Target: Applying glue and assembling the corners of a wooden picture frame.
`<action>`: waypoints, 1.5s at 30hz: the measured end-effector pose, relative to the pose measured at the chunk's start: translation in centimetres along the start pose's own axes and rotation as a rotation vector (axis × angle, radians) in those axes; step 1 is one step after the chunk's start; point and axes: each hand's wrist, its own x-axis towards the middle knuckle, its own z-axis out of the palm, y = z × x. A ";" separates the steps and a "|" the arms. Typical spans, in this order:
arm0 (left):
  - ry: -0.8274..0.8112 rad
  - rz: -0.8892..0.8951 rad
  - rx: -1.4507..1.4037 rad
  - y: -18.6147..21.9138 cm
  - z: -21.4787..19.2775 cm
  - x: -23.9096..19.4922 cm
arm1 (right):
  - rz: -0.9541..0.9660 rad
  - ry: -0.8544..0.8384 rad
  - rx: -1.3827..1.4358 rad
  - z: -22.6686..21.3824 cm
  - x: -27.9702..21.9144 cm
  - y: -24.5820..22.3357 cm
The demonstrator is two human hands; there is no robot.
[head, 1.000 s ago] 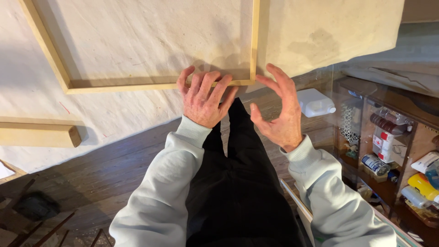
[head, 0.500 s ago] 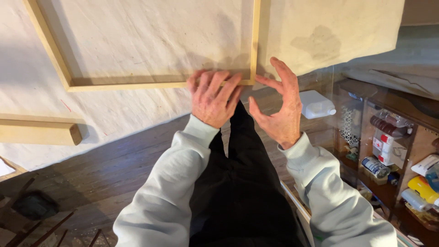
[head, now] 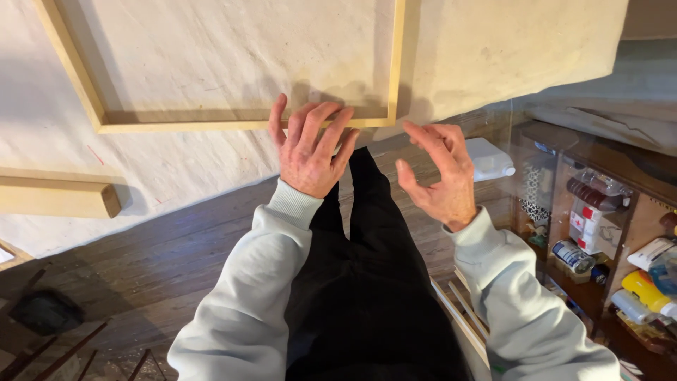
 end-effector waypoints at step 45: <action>0.067 0.029 0.061 -0.2 1.2 -2.4 | -0.606 -0.299 -0.483 -1.7 2.9 0.6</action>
